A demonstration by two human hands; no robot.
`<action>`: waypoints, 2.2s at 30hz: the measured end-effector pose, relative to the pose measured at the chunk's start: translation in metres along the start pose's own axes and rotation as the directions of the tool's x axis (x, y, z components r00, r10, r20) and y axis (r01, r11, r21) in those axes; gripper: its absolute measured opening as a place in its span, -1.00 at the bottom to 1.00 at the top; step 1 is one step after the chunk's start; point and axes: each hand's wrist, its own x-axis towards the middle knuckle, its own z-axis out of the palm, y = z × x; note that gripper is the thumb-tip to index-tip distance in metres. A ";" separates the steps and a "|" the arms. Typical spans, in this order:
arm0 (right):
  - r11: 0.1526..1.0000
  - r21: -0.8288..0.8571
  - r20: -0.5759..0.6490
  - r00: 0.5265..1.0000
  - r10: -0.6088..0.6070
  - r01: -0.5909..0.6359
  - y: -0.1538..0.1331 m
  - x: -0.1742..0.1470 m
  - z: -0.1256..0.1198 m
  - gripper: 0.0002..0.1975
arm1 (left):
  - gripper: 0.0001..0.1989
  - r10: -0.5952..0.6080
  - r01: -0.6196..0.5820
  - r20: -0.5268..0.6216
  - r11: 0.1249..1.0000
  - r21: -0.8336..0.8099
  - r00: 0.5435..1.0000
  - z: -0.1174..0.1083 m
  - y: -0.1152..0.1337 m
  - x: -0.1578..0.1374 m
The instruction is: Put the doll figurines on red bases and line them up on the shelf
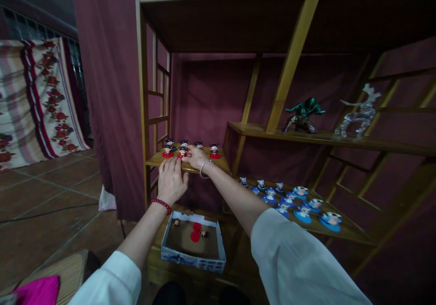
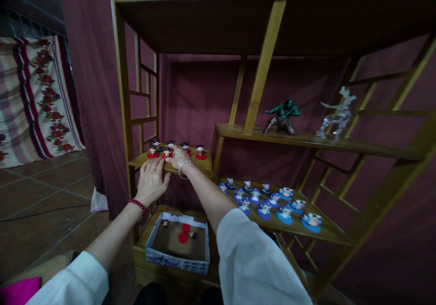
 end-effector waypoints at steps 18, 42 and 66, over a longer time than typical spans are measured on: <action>1.000 -0.031 0.044 0.999 0.002 0.000 0.007 0.006 0.007 -0.61 | -0.55 0.012 -0.012 0.008 1.000 -0.017 1.000 0.002 -0.002 0.003; 0.999 0.035 0.048 0.998 0.030 -0.031 0.007 0.008 0.008 -0.70 | -0.51 0.007 -0.007 0.043 1.000 0.012 0.999 0.004 -0.001 0.007; 0.997 -0.075 0.062 0.998 0.032 -0.027 0.001 0.002 0.003 -0.71 | -0.48 0.021 -0.021 0.018 0.999 -0.036 1.000 0.009 -0.004 0.004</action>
